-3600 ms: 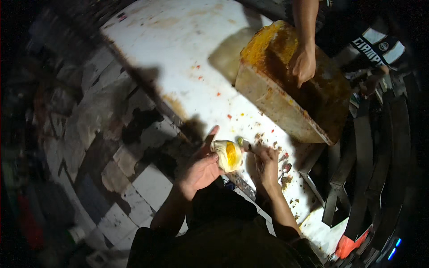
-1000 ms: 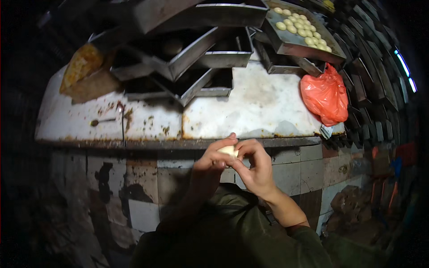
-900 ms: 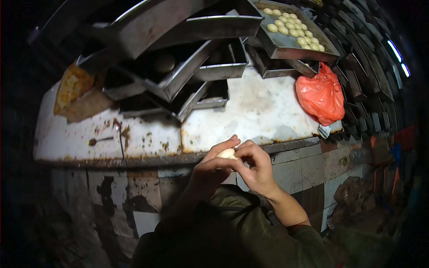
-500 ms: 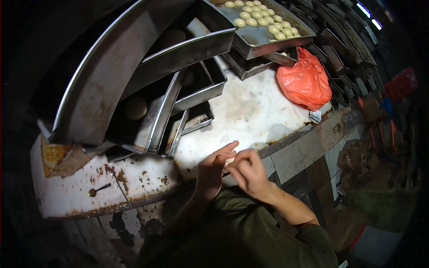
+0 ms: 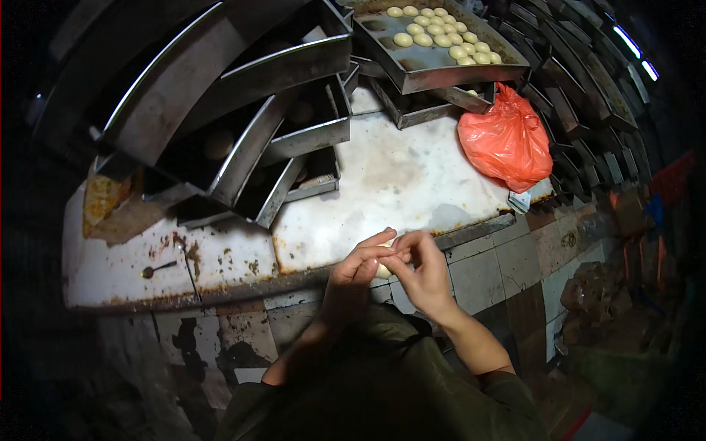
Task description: The person prepares filled buns by hand by flattening dough, using a spoon to add yellow filling from a container, and pinching the dough closed. The person then places the shaped buns onto metal trays alongside others.
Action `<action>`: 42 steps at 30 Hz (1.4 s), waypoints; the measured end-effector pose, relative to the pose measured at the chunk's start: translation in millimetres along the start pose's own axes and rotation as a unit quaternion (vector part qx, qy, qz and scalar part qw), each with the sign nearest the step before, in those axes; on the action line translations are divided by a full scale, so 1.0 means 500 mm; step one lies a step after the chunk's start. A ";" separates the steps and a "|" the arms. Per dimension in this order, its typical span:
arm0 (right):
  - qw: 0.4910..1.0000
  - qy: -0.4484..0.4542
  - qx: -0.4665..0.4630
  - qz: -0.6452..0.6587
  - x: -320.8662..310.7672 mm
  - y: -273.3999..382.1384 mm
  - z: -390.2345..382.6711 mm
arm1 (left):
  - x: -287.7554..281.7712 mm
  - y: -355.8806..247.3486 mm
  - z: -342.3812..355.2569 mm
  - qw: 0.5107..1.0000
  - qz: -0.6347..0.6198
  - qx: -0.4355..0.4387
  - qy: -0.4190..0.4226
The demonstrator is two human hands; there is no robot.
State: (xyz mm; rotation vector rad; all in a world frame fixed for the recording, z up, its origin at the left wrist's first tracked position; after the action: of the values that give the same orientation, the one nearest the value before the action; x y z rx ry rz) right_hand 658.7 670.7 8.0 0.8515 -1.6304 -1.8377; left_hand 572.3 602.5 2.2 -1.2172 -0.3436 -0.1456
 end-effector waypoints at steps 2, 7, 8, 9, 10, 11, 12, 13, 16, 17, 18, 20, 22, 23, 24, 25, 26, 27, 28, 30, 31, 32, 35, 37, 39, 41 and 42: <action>0.986 0.042 0.033 0.160 -0.001 -0.019 -0.020 | 0.038 -0.013 -0.011 0.996 0.089 0.004 0.025; 0.971 0.044 -0.198 -0.125 0.007 0.079 -0.100 | 0.022 0.016 -0.069 0.967 -0.087 -0.014 -0.238; 0.950 0.052 -0.260 -0.166 0.017 0.098 -0.122 | 0.025 0.042 -0.087 0.949 -0.139 -0.062 -0.275; 0.962 0.050 -0.229 -0.140 0.009 0.081 -0.121 | 0.046 0.042 -0.095 0.956 -0.126 -0.081 -0.253; 0.966 0.056 -0.221 -0.122 0.005 0.072 -0.125 | 0.059 0.023 -0.099 0.964 -0.114 -0.041 -0.238; 0.978 0.038 -0.185 -0.089 -0.013 0.054 -0.122 | 0.084 -0.019 -0.100 0.983 0.018 0.005 -0.182; 0.971 0.068 -0.207 -0.098 -0.004 0.057 -0.127 | 0.129 -0.054 -0.101 0.981 0.153 0.056 -0.105; 0.981 0.114 -0.082 0.133 -0.003 0.000 -0.114 | 0.156 -0.078 -0.108 0.957 0.269 0.089 -0.066; 0.931 0.178 0.088 0.307 0.040 -0.059 -0.130 | 0.129 -0.059 -0.138 0.944 0.293 0.009 -0.151; 0.969 0.186 -0.050 0.153 0.033 -0.001 -0.131 | 0.090 -0.031 -0.158 0.967 0.100 -0.003 -0.236; 0.961 0.203 -0.190 -0.010 0.048 0.058 -0.148 | 0.081 -0.035 -0.170 0.959 0.103 0.001 -0.264; 0.952 0.197 -0.236 -0.009 0.063 0.090 -0.155 | 0.057 -0.019 -0.194 0.943 -0.051 0.032 -0.328; 0.939 0.132 -0.304 -0.086 0.061 0.127 -0.156 | 0.069 -0.030 -0.188 0.954 -0.107 0.067 -0.272; 0.954 0.111 -0.270 -0.068 0.056 0.119 -0.138 | 0.080 -0.063 -0.186 0.969 0.036 0.070 -0.236; 0.973 0.122 -0.196 0.006 0.059 0.094 -0.116 | 0.107 -0.096 -0.181 0.962 0.183 0.093 -0.180; 0.971 0.161 -0.132 0.117 0.076 0.070 -0.100 | 0.110 -0.110 -0.183 0.958 0.207 0.109 -0.165; 0.955 0.187 -0.043 0.227 0.097 0.037 -0.091 | 0.095 -0.105 -0.186 0.960 0.196 0.086 -0.180; 0.969 0.185 -0.112 0.116 0.102 0.063 -0.089 | 0.078 -0.114 -0.192 0.949 0.219 0.090 -0.207; 0.972 0.166 -0.167 0.008 0.109 0.085 -0.092 | 0.056 -0.118 -0.197 0.939 0.235 0.084 -0.237; 0.933 0.215 -0.281 -0.062 0.155 0.128 -0.107 | -0.005 -0.105 -0.211 0.931 0.153 0.078 -0.322; 0.936 0.189 -0.288 -0.074 0.163 0.132 -0.106 | -0.032 -0.087 -0.210 0.936 0.075 0.074 -0.337; 0.928 0.188 -0.310 -0.085 0.186 0.138 -0.114 | -0.058 -0.068 -0.210 0.937 -0.012 0.073 -0.342; 0.947 0.117 -0.278 -0.114 0.190 0.127 -0.036 | -0.092 -0.060 -0.195 0.958 0.054 0.019 -0.281; 0.981 0.057 -0.183 -0.031 0.184 0.079 0.024 | -0.121 -0.040 -0.200 0.959 0.024 -0.027 -0.283; 0.968 0.028 -0.229 -0.097 0.226 0.081 0.039 | -0.168 -0.021 -0.196 0.939 -0.097 -0.010 -0.331; 0.941 0.004 -0.285 -0.181 0.278 0.094 0.047 | -0.223 -0.006 -0.187 0.925 -0.148 -0.048 -0.347; 0.926 -0.020 -0.315 -0.206 0.289 0.109 0.047 | -0.237 0.003 -0.181 0.920 -0.198 -0.087 -0.327</action>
State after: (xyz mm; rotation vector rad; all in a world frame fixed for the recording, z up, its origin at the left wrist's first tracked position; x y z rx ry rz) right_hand 545.0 571.6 48.0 0.8923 -0.7998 -2.4745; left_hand 478.0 509.8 -66.3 -1.3399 -1.1875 -0.1136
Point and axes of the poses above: each hand's wrist, its own z-axis towards the middle knuckle, its own x-axis out of the palm, y = z × x, the point moved 10 cm from there along z, towards the middle knuckle, and after that the axes turned 10 degrees about y, right-handed, at the moved point
